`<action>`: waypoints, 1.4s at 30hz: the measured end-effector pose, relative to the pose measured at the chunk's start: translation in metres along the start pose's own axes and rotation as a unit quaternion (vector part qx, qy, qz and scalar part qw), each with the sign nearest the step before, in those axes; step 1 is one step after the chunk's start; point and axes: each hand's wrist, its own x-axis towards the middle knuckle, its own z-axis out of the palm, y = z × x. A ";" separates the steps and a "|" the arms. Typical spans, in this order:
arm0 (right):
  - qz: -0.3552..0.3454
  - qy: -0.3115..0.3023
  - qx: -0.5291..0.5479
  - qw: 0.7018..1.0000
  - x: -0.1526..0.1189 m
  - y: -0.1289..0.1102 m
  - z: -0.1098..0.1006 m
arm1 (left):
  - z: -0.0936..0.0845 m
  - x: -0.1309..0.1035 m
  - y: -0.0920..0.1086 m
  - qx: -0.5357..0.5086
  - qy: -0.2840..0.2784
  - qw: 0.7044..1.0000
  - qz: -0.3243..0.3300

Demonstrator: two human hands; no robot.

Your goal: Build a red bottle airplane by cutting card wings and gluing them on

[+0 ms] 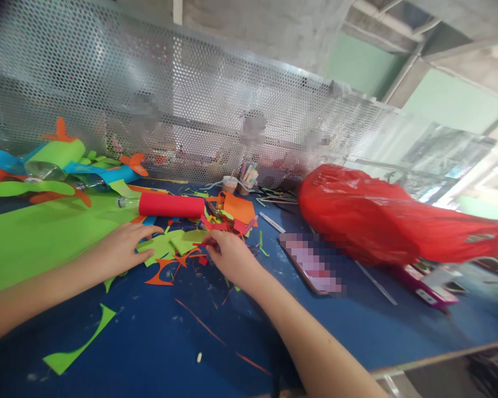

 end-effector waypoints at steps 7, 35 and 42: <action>0.005 -0.007 0.003 1.000 -0.002 -0.002 -0.001 | -0.008 -0.002 0.004 -0.091 -0.005 0.996 -0.013; 0.068 -0.127 0.479 0.866 -0.006 -0.012 -0.005 | -0.018 -0.013 0.053 -0.450 0.056 0.882 -0.131; 0.090 -0.117 0.545 0.825 -0.004 -0.005 0.001 | -0.010 -0.011 0.046 -0.381 0.073 0.920 -0.048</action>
